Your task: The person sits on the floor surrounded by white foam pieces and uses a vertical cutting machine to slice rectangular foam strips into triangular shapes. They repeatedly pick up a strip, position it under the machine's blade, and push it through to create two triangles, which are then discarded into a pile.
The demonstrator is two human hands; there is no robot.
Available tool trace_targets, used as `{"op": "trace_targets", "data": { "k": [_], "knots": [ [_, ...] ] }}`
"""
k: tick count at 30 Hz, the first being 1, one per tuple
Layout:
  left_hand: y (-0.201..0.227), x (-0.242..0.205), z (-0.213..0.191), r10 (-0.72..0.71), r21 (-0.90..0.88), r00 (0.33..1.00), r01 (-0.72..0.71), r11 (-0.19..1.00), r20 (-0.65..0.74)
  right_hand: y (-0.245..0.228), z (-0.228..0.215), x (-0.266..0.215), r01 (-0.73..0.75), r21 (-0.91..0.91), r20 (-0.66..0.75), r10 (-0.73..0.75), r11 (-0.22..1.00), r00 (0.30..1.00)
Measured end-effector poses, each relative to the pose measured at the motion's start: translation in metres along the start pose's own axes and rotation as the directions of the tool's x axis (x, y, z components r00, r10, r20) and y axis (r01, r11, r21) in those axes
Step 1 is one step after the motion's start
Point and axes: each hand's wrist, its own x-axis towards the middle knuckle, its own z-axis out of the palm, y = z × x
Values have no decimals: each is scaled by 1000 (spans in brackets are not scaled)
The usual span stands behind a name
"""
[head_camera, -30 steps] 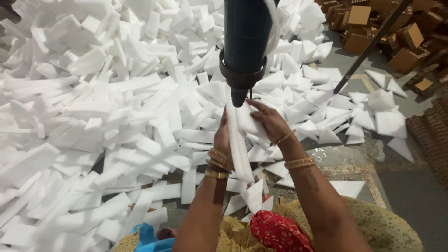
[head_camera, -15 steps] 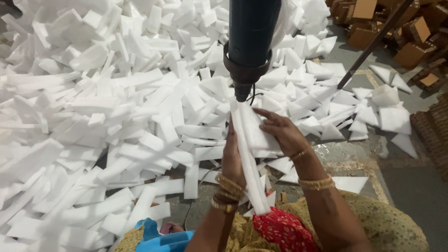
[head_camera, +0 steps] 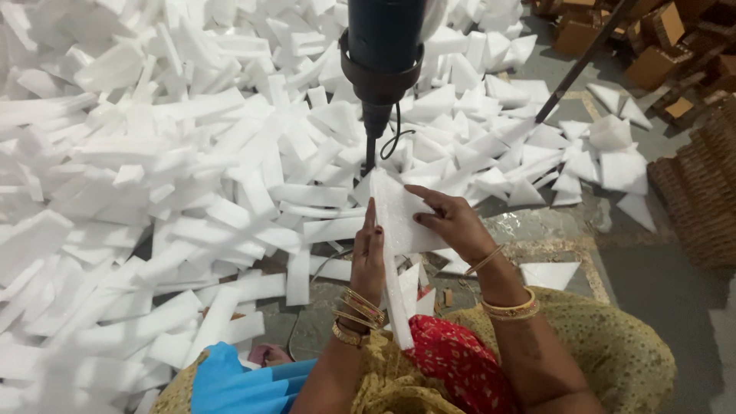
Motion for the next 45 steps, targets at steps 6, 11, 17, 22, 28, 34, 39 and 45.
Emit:
{"op": "trace_targets", "data": {
  "k": [6,11,17,22,28,34,39,45],
  "knots": [
    [-11,7,-6,116,55,992,-118,991,43,-7,8,-3,-62,29,-16,63,998,998],
    [-28,19,-19,261,68,956,-272,960,136,8,13,3,-67,-76,-13,66,995,998],
    [-31,23,-35,-470,-244,863,423,873,-187,33,17,5,570,-242,90,-566,786,819],
    [-67,30,-64,-143,-376,990,126,918,-16,41,26,6,664,-352,300,-593,660,748],
    [-102,55,-92,-304,-625,926,103,774,-223,128,39,31,274,-371,-38,-309,887,950],
    [-111,63,-95,-274,-518,922,97,850,-276,306,79,49,-196,-654,62,310,731,949],
    [-104,55,-79,-235,-442,929,90,893,-287,300,119,7,159,-909,317,395,384,862],
    [-113,58,-71,-218,-500,951,82,862,-220,251,132,-7,226,-931,353,549,286,758]
  ]
}}
